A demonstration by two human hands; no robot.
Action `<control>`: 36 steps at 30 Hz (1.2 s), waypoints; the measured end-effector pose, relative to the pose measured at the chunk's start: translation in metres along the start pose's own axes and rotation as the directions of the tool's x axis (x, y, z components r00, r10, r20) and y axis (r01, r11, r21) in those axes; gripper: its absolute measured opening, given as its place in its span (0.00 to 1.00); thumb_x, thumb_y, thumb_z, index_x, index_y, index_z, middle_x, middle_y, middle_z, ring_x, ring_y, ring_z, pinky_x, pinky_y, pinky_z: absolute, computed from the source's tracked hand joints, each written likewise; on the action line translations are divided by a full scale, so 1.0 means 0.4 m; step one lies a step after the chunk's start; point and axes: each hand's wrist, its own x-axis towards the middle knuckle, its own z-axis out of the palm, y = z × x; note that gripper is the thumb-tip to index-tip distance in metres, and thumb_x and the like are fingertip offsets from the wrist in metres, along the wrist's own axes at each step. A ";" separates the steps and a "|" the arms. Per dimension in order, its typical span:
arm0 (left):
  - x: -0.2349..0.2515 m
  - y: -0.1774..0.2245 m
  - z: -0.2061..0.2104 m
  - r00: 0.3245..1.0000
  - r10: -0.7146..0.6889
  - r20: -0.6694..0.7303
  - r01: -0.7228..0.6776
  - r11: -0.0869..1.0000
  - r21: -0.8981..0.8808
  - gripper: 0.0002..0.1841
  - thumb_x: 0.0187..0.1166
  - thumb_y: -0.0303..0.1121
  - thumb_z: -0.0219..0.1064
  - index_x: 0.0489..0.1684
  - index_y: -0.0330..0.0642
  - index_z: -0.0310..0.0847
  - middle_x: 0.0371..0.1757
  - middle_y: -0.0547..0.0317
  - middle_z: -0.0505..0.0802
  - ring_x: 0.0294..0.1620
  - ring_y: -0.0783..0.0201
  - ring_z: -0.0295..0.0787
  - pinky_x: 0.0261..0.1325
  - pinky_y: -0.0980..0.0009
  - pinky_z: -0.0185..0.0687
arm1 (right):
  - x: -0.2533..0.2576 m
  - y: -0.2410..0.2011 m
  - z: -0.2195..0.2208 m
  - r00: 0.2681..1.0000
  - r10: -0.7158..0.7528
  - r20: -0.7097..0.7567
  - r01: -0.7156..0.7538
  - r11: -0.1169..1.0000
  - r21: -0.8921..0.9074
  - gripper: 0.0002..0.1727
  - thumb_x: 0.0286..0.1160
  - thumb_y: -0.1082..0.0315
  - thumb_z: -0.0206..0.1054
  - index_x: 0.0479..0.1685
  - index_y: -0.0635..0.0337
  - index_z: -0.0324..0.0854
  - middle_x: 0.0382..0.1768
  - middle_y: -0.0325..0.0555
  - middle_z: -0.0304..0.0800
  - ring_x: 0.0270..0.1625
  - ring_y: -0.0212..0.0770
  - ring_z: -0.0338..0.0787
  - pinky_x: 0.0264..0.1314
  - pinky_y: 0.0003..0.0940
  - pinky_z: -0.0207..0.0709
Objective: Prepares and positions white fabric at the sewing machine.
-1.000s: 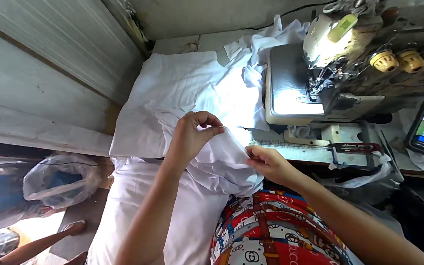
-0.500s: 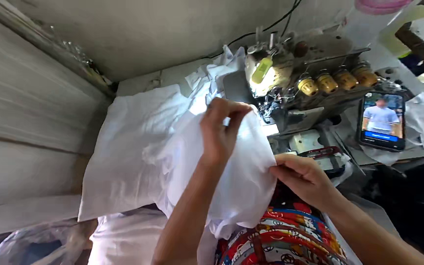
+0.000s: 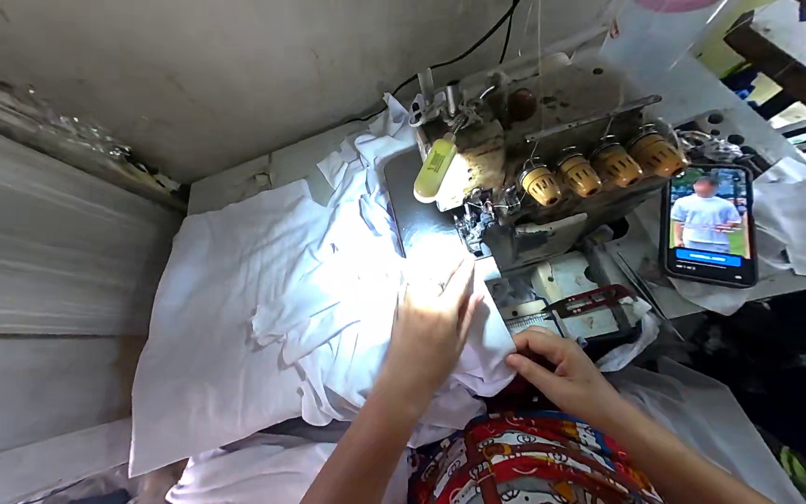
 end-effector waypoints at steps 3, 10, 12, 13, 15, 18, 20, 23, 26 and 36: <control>-0.004 0.017 0.008 0.993 -0.079 0.083 0.070 0.992 0.106 0.33 0.87 0.56 0.50 0.68 0.36 0.87 0.69 0.44 0.91 0.66 0.42 0.90 0.66 0.39 0.78 | 0.021 -0.044 -0.009 1.000 0.017 0.015 -0.020 0.978 0.206 0.08 0.83 0.68 0.58 0.46 0.58 0.83 0.40 0.27 0.89 0.45 0.17 0.87 0.53 0.18 0.83; 0.085 -0.026 0.030 0.979 -0.123 0.164 0.110 0.990 0.084 0.34 0.86 0.52 0.45 0.74 0.33 0.80 0.82 0.40 0.78 0.86 0.45 0.69 0.83 0.42 0.61 | 0.099 -0.077 -0.012 0.997 0.080 -0.012 -0.071 0.936 0.344 0.08 0.85 0.71 0.53 0.47 0.56 0.78 0.30 0.25 0.85 0.33 0.19 0.85 0.39 0.18 0.81; 0.090 -0.041 0.024 0.981 -0.083 0.178 0.069 0.994 0.085 0.32 0.86 0.50 0.47 0.74 0.31 0.80 0.81 0.38 0.79 0.85 0.43 0.70 0.83 0.41 0.61 | 0.091 -0.076 0.001 0.995 0.095 0.011 -0.093 0.935 0.341 0.07 0.83 0.71 0.53 0.46 0.56 0.78 0.29 0.24 0.84 0.31 0.18 0.85 0.37 0.17 0.80; 0.100 -0.053 0.022 0.983 -0.054 0.175 0.040 0.996 0.084 0.30 0.85 0.47 0.50 0.70 0.30 0.82 0.77 0.36 0.82 0.82 0.41 0.74 0.80 0.39 0.64 | 0.089 -0.072 0.006 0.996 0.093 0.009 -0.091 0.937 0.336 0.08 0.83 0.71 0.53 0.46 0.56 0.78 0.29 0.25 0.84 0.32 0.19 0.85 0.38 0.17 0.80; 0.133 -0.081 0.017 0.985 -0.023 0.171 0.008 0.996 0.088 0.24 0.81 0.43 0.57 0.57 0.28 0.86 0.64 0.32 0.89 0.69 0.36 0.83 0.69 0.37 0.72 | 0.096 -0.067 0.011 0.997 0.072 -0.010 -0.065 0.949 0.309 0.09 0.84 0.72 0.53 0.49 0.59 0.79 0.31 0.26 0.85 0.33 0.19 0.85 0.39 0.17 0.80; 0.158 -0.113 -0.011 0.942 -0.162 0.293 0.154 0.987 0.049 0.25 0.83 0.41 0.61 0.70 0.31 0.80 0.70 0.30 0.84 0.74 0.33 0.76 0.73 0.33 0.66 | 0.117 -0.072 0.017 0.999 0.041 -0.027 -0.033 0.968 0.249 0.10 0.84 0.72 0.53 0.52 0.62 0.79 0.32 0.27 0.86 0.34 0.19 0.85 0.41 0.17 0.81; 0.129 -0.122 -0.011 0.977 -0.166 0.136 0.173 0.984 -0.036 0.24 0.83 0.38 0.60 0.74 0.36 0.78 0.76 0.38 0.82 0.81 0.41 0.72 0.83 0.41 0.63 | 0.125 -0.075 0.019 0.999 0.032 -0.032 -0.024 0.973 0.230 0.09 0.85 0.72 0.54 0.53 0.63 0.79 0.34 0.30 0.87 0.35 0.20 0.86 0.43 0.18 0.82; 0.013 -0.077 -0.015 0.977 -0.109 -0.185 0.088 0.989 -0.117 0.13 0.78 0.34 0.65 0.48 0.35 0.91 0.47 0.45 0.95 0.53 0.49 0.91 0.59 0.48 0.82 | 0.113 -0.066 0.019 0.999 0.035 -0.021 -0.030 0.978 0.204 0.09 0.84 0.72 0.56 0.54 0.64 0.78 0.38 0.32 0.88 0.39 0.20 0.88 0.46 0.19 0.84; -0.147 -0.005 -0.004 0.976 -0.214 0.049 0.219 0.934 -0.283 0.18 0.82 0.43 0.65 0.55 0.37 0.89 0.46 0.55 0.97 0.47 0.59 0.93 0.52 0.56 0.86 | 0.057 -0.043 0.017 0.996 0.078 0.049 -0.085 0.981 0.174 0.12 0.83 0.68 0.61 0.55 0.66 0.80 0.43 0.34 0.92 0.46 0.21 0.91 0.52 0.22 0.87; -0.332 0.049 -0.093 0.949 0.043 0.313 0.297 0.215 -0.930 0.16 0.76 0.43 0.75 0.61 0.59 0.87 0.62 0.80 0.89 0.64 0.85 0.82 0.67 0.80 0.80 | -0.132 -0.036 -0.002 0.969 -0.196 0.148 0.202 0.979 -0.028 0.12 0.80 0.53 0.70 0.43 0.51 0.89 0.43 0.32 0.92 0.54 0.22 0.87 0.61 0.22 0.80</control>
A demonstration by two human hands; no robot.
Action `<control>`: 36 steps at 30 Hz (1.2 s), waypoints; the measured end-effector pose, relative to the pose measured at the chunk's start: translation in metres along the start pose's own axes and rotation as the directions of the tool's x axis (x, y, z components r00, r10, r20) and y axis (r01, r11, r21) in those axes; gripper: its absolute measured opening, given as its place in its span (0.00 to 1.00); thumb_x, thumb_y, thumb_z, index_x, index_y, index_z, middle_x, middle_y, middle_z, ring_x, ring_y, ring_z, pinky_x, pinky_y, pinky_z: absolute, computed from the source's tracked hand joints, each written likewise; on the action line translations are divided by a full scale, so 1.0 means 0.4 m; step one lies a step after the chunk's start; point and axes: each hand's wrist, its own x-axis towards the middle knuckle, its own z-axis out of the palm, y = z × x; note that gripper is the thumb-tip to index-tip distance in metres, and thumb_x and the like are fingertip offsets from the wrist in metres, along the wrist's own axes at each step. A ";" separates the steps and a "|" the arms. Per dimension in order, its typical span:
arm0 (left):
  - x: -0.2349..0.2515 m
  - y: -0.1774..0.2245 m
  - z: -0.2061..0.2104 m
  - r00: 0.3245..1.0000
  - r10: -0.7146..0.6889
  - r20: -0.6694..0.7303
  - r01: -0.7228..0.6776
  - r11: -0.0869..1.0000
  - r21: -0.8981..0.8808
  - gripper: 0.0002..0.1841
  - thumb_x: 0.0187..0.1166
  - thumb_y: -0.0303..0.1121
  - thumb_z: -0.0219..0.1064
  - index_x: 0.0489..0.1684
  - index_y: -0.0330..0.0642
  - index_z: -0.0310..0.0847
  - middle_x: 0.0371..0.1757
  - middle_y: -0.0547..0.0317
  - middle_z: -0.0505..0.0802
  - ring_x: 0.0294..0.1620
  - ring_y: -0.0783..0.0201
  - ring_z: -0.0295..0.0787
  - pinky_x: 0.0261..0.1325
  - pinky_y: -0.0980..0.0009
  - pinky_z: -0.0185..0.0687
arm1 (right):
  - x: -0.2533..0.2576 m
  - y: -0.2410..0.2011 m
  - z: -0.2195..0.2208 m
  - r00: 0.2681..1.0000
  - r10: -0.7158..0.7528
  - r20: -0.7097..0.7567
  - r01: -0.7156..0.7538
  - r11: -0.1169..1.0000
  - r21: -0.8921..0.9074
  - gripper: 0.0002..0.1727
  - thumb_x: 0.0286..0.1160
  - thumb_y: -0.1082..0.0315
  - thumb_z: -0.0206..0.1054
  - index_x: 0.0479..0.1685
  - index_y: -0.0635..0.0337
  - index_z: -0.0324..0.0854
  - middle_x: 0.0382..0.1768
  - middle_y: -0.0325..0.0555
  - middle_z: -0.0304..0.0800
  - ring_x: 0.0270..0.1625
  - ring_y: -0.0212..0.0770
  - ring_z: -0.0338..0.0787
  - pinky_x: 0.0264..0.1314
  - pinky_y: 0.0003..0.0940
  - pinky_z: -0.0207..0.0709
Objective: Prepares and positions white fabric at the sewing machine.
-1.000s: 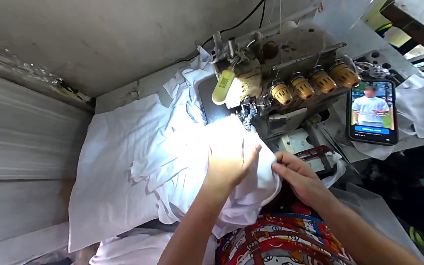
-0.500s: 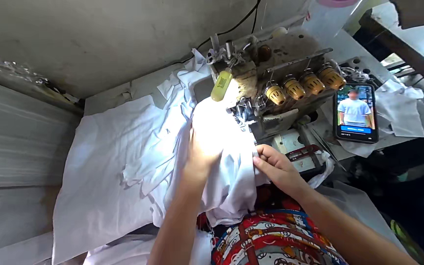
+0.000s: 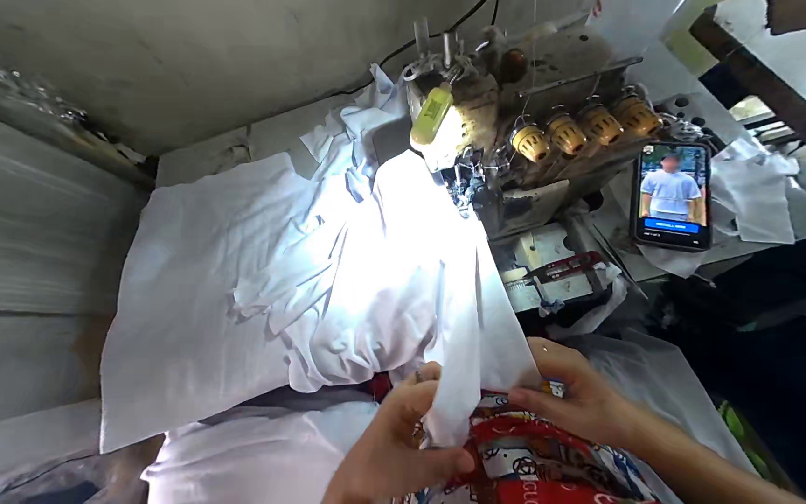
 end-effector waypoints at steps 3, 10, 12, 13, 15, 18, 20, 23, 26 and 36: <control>-0.002 0.019 0.010 0.999 -0.022 -0.039 0.007 0.933 -0.359 0.21 0.75 0.41 0.75 0.69 0.65 0.84 0.60 0.82 0.94 0.58 0.85 0.89 0.61 0.82 0.85 | 0.004 -0.059 0.011 0.995 -0.090 0.044 0.084 0.990 0.116 0.12 0.82 0.56 0.69 0.49 0.55 0.86 0.50 0.34 0.90 0.58 0.21 0.86 0.62 0.18 0.82; -0.059 -0.066 0.116 0.996 -0.088 -0.025 0.059 0.826 -0.561 0.23 0.73 0.38 0.77 0.69 0.62 0.83 0.59 0.75 0.95 0.57 0.80 0.90 0.62 0.78 0.86 | -0.043 -0.093 0.039 0.970 0.214 0.117 -0.244 0.843 0.479 0.14 0.80 0.68 0.69 0.62 0.54 0.80 0.47 0.27 0.95 0.46 0.23 0.93 0.52 0.22 0.89; -0.064 -0.027 0.099 0.963 0.063 -0.261 -0.147 0.936 -0.319 0.22 0.71 0.38 0.78 0.66 0.65 0.85 0.57 0.80 0.95 0.56 0.83 0.90 0.60 0.80 0.87 | -0.055 -0.099 0.042 0.957 0.265 0.122 -0.289 0.810 0.510 0.14 0.79 0.70 0.69 0.61 0.55 0.78 0.47 0.28 0.94 0.47 0.24 0.93 0.52 0.23 0.89; -0.062 -0.001 0.084 0.919 0.159 -0.360 -0.242 0.950 -0.199 0.22 0.70 0.37 0.79 0.64 0.66 0.86 0.58 0.81 0.95 0.57 0.84 0.90 0.60 0.80 0.87 | -0.059 -0.103 0.042 0.950 0.282 0.131 -0.308 0.797 0.520 0.14 0.79 0.71 0.69 0.60 0.55 0.77 0.47 0.28 0.94 0.47 0.24 0.93 0.53 0.24 0.89; -0.057 0.042 0.062 0.837 0.317 -0.447 -0.363 0.932 -0.018 0.19 0.66 0.37 0.81 0.57 0.66 0.88 0.54 0.81 0.95 0.54 0.83 0.91 0.57 0.81 0.88 | -0.064 -0.110 0.041 0.939 0.304 0.159 -0.341 0.771 0.538 0.15 0.78 0.72 0.69 0.60 0.56 0.76 0.48 0.30 0.93 0.49 0.26 0.93 0.54 0.26 0.89; -0.041 0.069 0.079 0.894 0.406 -0.190 -0.378 0.910 0.170 0.06 0.73 0.39 0.78 0.41 0.60 0.86 0.42 0.84 0.90 0.47 0.89 0.84 0.52 0.89 0.79 | -0.070 -0.124 0.044 0.917 0.322 0.236 -0.399 0.752 0.525 0.17 0.77 0.76 0.67 0.64 0.58 0.75 0.50 0.29 0.93 0.52 0.25 0.92 0.59 0.25 0.87; -0.029 0.045 0.104 0.927 0.373 0.043 -0.368 0.880 0.300 0.03 0.80 0.34 0.71 0.40 0.46 0.85 0.41 0.69 0.88 0.49 0.83 0.82 0.56 0.87 0.76 | -0.072 -0.137 0.047 0.896 0.344 0.282 -0.443 0.741 0.505 0.17 0.77 0.78 0.65 0.63 0.58 0.76 0.49 0.29 0.93 0.51 0.24 0.92 0.59 0.24 0.87; -0.037 0.002 0.131 0.938 0.299 0.176 -0.342 0.707 0.618 0.06 0.79 0.30 0.69 0.41 0.41 0.93 0.38 0.52 0.91 0.44 0.69 0.88 0.51 0.81 0.81 | -0.081 -0.143 0.048 0.867 0.378 0.325 -0.492 0.753 0.436 0.13 0.81 0.77 0.61 0.61 0.59 0.78 0.48 0.30 0.94 0.50 0.23 0.92 0.57 0.23 0.87; -0.058 -0.016 0.139 0.929 0.307 0.208 -0.351 0.549 0.758 0.09 0.83 0.31 0.65 0.44 0.46 0.94 0.38 0.52 0.94 0.42 0.64 0.90 0.48 0.76 0.82 | -0.091 -0.147 0.047 0.844 0.415 0.339 -0.528 0.754 0.391 0.11 0.83 0.76 0.58 0.57 0.58 0.80 0.45 0.28 0.94 0.48 0.22 0.92 0.55 0.21 0.87; -0.115 -0.033 0.160 0.888 0.374 0.267 -0.387 0.296 0.873 0.09 0.84 0.35 0.66 0.50 0.48 0.94 0.27 0.57 0.89 0.31 0.59 0.82 0.37 0.69 0.73 | -0.098 -0.160 0.045 0.776 0.499 0.386 -0.627 0.675 0.389 0.11 0.85 0.77 0.56 0.58 0.58 0.78 0.44 0.32 0.93 0.46 0.24 0.93 0.52 0.22 0.89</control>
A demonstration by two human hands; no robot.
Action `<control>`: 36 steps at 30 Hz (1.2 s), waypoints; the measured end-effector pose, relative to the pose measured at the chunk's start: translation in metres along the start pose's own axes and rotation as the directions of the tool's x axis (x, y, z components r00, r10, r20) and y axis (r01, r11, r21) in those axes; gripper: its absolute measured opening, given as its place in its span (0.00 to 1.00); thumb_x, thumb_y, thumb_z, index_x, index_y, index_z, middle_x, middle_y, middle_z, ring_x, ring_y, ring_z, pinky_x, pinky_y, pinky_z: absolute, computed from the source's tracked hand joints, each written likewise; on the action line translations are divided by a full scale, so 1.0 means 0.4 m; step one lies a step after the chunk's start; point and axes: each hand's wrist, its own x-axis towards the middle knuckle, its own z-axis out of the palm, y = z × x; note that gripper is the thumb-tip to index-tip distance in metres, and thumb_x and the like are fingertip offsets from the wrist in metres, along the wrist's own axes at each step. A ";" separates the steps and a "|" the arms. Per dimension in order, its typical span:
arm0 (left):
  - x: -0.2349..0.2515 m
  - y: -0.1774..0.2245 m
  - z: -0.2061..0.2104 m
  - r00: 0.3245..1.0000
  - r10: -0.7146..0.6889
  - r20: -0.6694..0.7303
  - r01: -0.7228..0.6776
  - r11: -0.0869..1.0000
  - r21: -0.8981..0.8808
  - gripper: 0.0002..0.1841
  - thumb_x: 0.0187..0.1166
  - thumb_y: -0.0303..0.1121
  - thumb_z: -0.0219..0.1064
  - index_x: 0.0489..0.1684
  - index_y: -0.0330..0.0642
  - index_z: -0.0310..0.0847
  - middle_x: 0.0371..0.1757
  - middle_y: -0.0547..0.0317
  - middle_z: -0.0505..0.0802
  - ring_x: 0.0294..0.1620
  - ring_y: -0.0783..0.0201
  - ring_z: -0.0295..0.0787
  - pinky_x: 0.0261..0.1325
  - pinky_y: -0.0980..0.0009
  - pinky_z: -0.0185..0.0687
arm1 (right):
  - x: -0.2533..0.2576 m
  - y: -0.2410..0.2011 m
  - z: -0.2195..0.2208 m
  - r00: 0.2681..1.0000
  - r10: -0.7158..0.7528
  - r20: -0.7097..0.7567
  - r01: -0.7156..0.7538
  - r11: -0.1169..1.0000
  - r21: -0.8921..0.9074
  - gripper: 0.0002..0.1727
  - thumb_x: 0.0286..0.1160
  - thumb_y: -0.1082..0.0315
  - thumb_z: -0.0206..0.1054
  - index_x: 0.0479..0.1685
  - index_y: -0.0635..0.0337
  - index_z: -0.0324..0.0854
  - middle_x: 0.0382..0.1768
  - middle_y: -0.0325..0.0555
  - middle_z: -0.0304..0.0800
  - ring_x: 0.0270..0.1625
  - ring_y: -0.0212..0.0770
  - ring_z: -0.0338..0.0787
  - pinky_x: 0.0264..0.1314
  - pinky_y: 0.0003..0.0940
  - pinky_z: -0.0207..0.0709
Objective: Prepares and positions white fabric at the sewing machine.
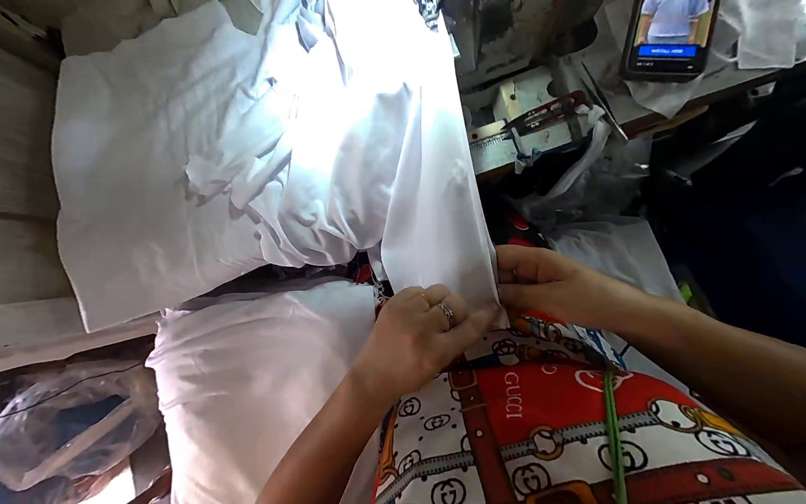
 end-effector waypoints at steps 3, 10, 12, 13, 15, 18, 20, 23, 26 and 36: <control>-0.018 0.002 0.037 0.994 -0.083 -0.068 0.090 0.991 0.103 0.10 0.83 0.46 0.67 0.50 0.57 0.90 0.46 0.63 0.90 0.53 0.62 0.82 0.63 0.69 0.68 | 0.015 -0.001 -0.017 0.999 0.027 0.021 -0.030 0.992 0.125 0.11 0.88 0.71 0.51 0.56 0.55 0.77 0.45 0.32 0.92 0.47 0.27 0.93 0.53 0.27 0.89; 0.041 -0.024 0.073 0.971 -0.188 -0.149 0.102 0.887 -0.451 0.10 0.88 0.35 0.61 0.42 0.40 0.87 0.42 0.56 0.96 0.49 0.67 0.92 0.61 0.76 0.83 | 0.141 -0.045 -0.076 0.852 -0.394 -0.345 0.216 0.864 -0.455 0.41 0.65 0.46 0.74 0.75 0.60 0.66 0.49 0.37 0.84 0.38 0.24 0.86 0.37 0.23 0.83; 0.050 -0.032 0.093 0.984 -0.129 -0.121 0.073 0.919 -0.386 0.09 0.87 0.32 0.63 0.42 0.39 0.89 0.41 0.54 0.97 0.47 0.64 0.93 0.58 0.74 0.84 | 0.164 -0.064 -0.075 0.762 -0.533 -0.367 0.183 0.722 -0.667 0.53 0.51 0.43 0.83 0.79 0.57 0.63 0.62 0.46 0.78 0.36 0.28 0.84 0.29 0.24 0.79; 0.049 -0.037 0.102 0.990 -0.102 -0.100 0.063 0.940 -0.334 0.09 0.86 0.31 0.63 0.43 0.41 0.90 0.41 0.55 0.97 0.47 0.63 0.94 0.57 0.73 0.84 | 0.170 -0.070 -0.070 0.743 -0.570 -0.350 0.144 0.647 -0.749 0.55 0.48 0.42 0.85 0.80 0.56 0.64 0.71 0.50 0.74 0.39 0.31 0.84 0.30 0.27 0.79; 0.048 -0.045 0.109 0.996 -0.060 -0.062 0.042 0.964 -0.263 0.09 0.86 0.29 0.62 0.43 0.42 0.91 0.41 0.55 0.98 0.45 0.62 0.95 0.52 0.72 0.85 | 0.179 -0.061 -0.073 0.725 -0.632 -0.272 0.129 0.514 -0.848 0.47 0.53 0.48 0.85 0.76 0.59 0.72 0.85 0.62 0.63 0.47 0.43 0.87 0.36 0.38 0.81; 0.047 -0.050 0.101 0.998 -0.053 -0.022 0.046 0.969 -0.242 0.09 0.85 0.28 0.63 0.43 0.42 0.91 0.43 0.56 0.99 0.44 0.62 0.95 0.50 0.73 0.84 | 0.181 -0.042 -0.105 0.689 -0.701 -0.185 0.188 0.418 -0.889 0.14 0.72 0.59 0.75 0.44 0.60 0.86 0.73 0.59 0.78 0.44 0.40 0.90 0.37 0.33 0.85; 0.047 -0.053 0.094 0.999 -0.048 -0.016 0.043 0.971 -0.234 0.08 0.85 0.28 0.63 0.43 0.42 0.91 0.43 0.55 0.98 0.43 0.62 0.94 0.49 0.73 0.84 | 0.159 -0.055 -0.139 0.639 -0.749 -0.172 0.276 0.433 -0.858 0.10 0.74 0.64 0.73 0.32 0.63 0.87 0.63 0.55 0.86 0.42 0.30 0.89 0.40 0.22 0.84; 0.044 -0.052 0.081 0.997 -0.071 -0.030 0.060 0.959 -0.276 0.08 0.85 0.30 0.63 0.42 0.42 0.91 0.42 0.56 0.98 0.45 0.63 0.93 0.53 0.74 0.84 | 0.079 -0.077 -0.221 0.612 -0.735 -0.292 0.282 0.548 -0.788 0.09 0.72 0.66 0.74 0.34 0.66 0.88 0.58 0.48 0.89 0.47 0.24 0.90 0.47 0.18 0.85; 0.047 -0.044 0.068 0.988 -0.127 -0.085 0.082 0.908 -0.412 0.09 0.88 0.33 0.62 0.42 0.41 0.87 0.43 0.57 0.96 0.52 0.66 0.92 0.64 0.76 0.82 | -0.015 -0.068 -0.310 0.643 -0.599 -0.477 -0.118 0.538 -0.835 0.11 0.79 0.64 0.69 0.44 0.64 0.90 0.48 0.50 0.91 0.44 0.37 0.91 0.50 0.37 0.87; 0.183 -0.007 0.007 0.997 0.077 -0.013 -0.076 0.912 -0.402 0.10 0.88 0.30 0.60 0.43 0.40 0.87 0.39 0.54 0.96 0.42 0.64 0.93 0.49 0.75 0.84 | 0.234 -0.155 -0.112 0.905 -0.290 -0.310 0.272 0.957 -0.102 0.32 0.72 0.45 0.71 0.67 0.55 0.69 0.40 0.32 0.90 0.38 0.26 0.91 0.41 0.26 0.87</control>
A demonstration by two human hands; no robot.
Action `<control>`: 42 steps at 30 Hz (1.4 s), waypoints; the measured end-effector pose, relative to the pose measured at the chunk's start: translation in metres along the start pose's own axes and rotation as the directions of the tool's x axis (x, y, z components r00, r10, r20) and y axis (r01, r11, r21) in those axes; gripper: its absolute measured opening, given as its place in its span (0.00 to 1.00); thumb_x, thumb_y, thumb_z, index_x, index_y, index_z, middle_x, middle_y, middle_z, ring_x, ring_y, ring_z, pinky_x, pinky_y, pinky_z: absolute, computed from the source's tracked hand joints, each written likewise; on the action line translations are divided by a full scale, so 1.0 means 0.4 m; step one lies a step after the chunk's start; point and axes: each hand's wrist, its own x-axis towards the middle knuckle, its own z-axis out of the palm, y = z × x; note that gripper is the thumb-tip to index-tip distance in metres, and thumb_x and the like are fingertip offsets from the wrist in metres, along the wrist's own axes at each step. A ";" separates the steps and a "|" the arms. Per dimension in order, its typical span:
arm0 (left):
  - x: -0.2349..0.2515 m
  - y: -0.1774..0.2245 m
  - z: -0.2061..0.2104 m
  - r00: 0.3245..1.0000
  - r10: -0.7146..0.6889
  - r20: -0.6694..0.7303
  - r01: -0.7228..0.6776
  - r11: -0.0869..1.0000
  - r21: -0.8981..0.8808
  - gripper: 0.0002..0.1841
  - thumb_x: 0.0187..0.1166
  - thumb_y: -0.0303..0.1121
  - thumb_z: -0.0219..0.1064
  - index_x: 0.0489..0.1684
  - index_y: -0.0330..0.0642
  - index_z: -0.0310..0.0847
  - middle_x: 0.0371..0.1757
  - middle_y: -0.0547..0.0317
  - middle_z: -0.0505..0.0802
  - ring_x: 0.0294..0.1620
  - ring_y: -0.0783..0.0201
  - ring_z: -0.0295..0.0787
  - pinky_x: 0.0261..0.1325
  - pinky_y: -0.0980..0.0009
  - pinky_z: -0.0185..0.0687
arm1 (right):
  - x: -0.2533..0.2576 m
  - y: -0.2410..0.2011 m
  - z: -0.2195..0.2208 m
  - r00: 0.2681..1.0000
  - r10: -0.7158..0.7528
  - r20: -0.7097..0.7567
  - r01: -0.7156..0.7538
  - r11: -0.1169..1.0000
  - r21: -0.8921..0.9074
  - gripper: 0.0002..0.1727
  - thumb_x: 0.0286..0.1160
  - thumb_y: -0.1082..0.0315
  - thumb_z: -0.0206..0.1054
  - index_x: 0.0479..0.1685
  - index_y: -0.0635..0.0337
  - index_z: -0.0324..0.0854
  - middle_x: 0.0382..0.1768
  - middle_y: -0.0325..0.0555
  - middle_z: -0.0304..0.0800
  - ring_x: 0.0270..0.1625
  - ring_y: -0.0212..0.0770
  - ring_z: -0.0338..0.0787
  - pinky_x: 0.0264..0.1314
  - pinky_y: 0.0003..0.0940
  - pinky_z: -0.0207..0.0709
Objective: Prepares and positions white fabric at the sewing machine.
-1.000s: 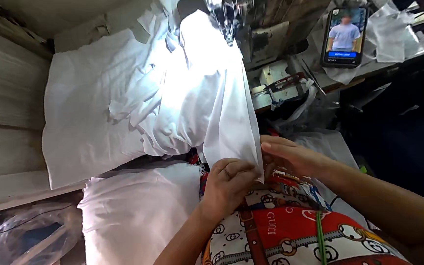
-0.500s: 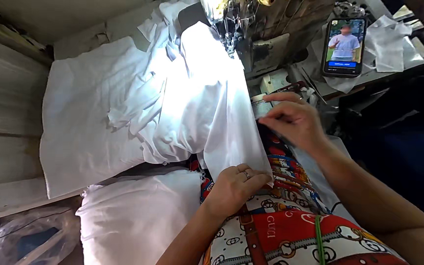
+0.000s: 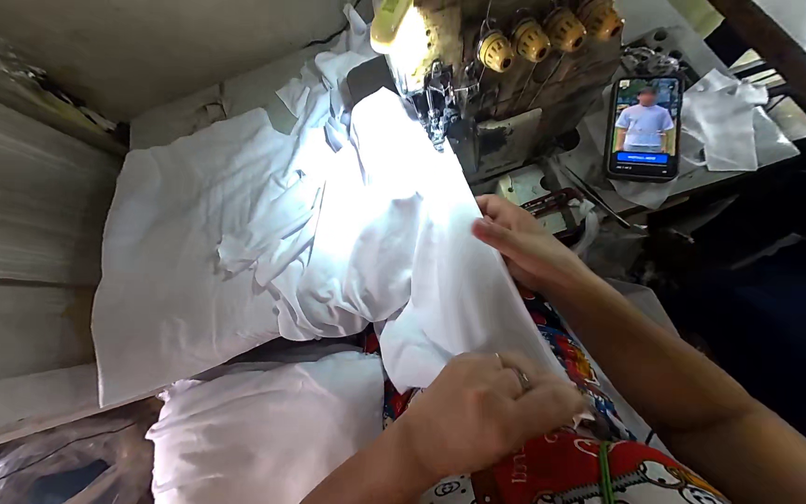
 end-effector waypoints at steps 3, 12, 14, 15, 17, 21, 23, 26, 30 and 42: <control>-0.026 -0.017 -0.001 0.992 -0.045 0.115 0.031 0.992 0.123 0.09 0.87 0.29 0.60 0.42 0.44 0.89 0.39 0.57 0.97 0.42 0.64 0.94 0.46 0.75 0.85 | 0.071 -0.005 0.014 0.999 0.003 -0.050 -0.003 1.000 0.015 0.12 0.87 0.68 0.57 0.63 0.57 0.71 0.37 0.41 0.89 0.34 0.30 0.91 0.39 0.27 0.87; 0.017 -0.132 -0.073 0.992 -0.087 0.089 0.060 0.963 0.264 0.09 0.84 0.29 0.62 0.40 0.47 0.91 0.41 0.61 0.97 0.37 0.64 0.91 0.38 0.75 0.82 | 0.095 0.015 -0.013 0.993 0.011 -0.114 -0.011 1.000 0.005 0.15 0.82 0.73 0.54 0.63 0.60 0.75 0.33 0.38 0.90 0.33 0.28 0.91 0.37 0.24 0.87; 0.042 -0.163 -0.095 0.991 -0.083 0.105 0.048 0.951 0.305 0.10 0.83 0.27 0.62 0.39 0.46 0.92 0.40 0.60 0.97 0.37 0.63 0.91 0.36 0.73 0.82 | 0.098 0.014 -0.016 0.994 -0.005 -0.107 0.006 1.000 0.006 0.12 0.80 0.73 0.56 0.58 0.60 0.76 0.29 0.35 0.88 0.31 0.27 0.90 0.36 0.23 0.86; 0.053 -0.176 -0.105 0.990 -0.085 0.112 0.044 0.944 0.328 0.10 0.82 0.26 0.62 0.38 0.46 0.92 0.39 0.59 0.96 0.35 0.62 0.91 0.34 0.72 0.81 | 0.098 0.016 -0.017 0.995 -0.016 -0.102 0.017 1.000 0.015 0.10 0.80 0.73 0.57 0.56 0.60 0.77 0.28 0.34 0.88 0.30 0.26 0.89 0.37 0.22 0.86; 0.076 -0.200 -0.128 0.988 -0.090 0.123 0.037 0.925 0.378 0.10 0.80 0.25 0.63 0.36 0.45 0.92 0.37 0.58 0.96 0.33 0.61 0.90 0.31 0.70 0.80 | 0.099 0.023 -0.019 0.995 -0.040 -0.087 0.044 0.998 0.043 0.08 0.79 0.72 0.60 0.52 0.60 0.78 0.27 0.32 0.86 0.30 0.25 0.89 0.37 0.23 0.86; 0.125 -0.245 -0.160 0.993 -0.085 0.086 0.034 0.877 0.479 0.09 0.78 0.24 0.64 0.31 0.43 0.91 0.32 0.56 0.94 0.28 0.58 0.88 0.28 0.68 0.78 | 0.096 0.032 -0.022 0.995 -0.077 -0.066 0.083 0.992 0.094 0.05 0.78 0.72 0.65 0.48 0.57 0.80 0.28 0.28 0.91 0.30 0.23 0.90 0.35 0.19 0.84; 0.145 -0.265 -0.168 0.995 -0.082 0.053 0.044 0.860 0.508 0.10 0.79 0.25 0.64 0.30 0.42 0.91 0.30 0.56 0.93 0.28 0.57 0.88 0.28 0.67 0.77 | 0.096 0.035 -0.021 0.993 -0.067 -0.094 0.078 0.989 0.124 0.05 0.77 0.73 0.65 0.46 0.56 0.80 0.28 0.29 0.92 0.30 0.22 0.89 0.35 0.19 0.83; 0.149 -0.306 -0.157 0.995 -0.097 -0.039 0.103 0.830 0.548 0.09 0.78 0.41 0.69 0.36 0.48 0.90 0.35 0.60 0.94 0.40 0.59 0.91 0.40 0.63 0.79 | 0.104 0.032 -0.024 0.982 -0.060 -0.180 0.083 0.989 0.124 0.06 0.75 0.76 0.65 0.46 0.57 0.78 0.27 0.29 0.91 0.29 0.24 0.90 0.35 0.21 0.86; 0.114 -0.380 -0.126 0.975 -0.158 -0.154 0.220 0.770 0.599 0.29 0.62 0.39 0.79 0.67 0.45 0.85 0.70 0.54 0.91 0.70 0.54 0.87 0.57 0.48 0.76 | 0.104 0.021 -0.023 0.958 -0.175 -0.226 0.167 0.985 -0.053 0.12 0.72 0.74 0.69 0.50 0.56 0.74 0.30 0.28 0.91 0.30 0.23 0.90 0.34 0.20 0.85; 0.178 -0.452 -0.280 0.997 -0.074 0.016 0.053 0.829 0.557 0.13 0.77 0.28 0.61 0.46 0.46 0.95 0.49 0.55 0.97 0.42 0.55 0.95 0.41 0.54 0.87 | 0.114 -0.003 -0.081 0.856 -0.517 -0.023 0.291 0.517 -0.805 0.17 0.86 0.60 0.60 0.59 0.56 0.91 0.41 0.43 0.95 0.36 0.34 0.92 0.41 0.36 0.87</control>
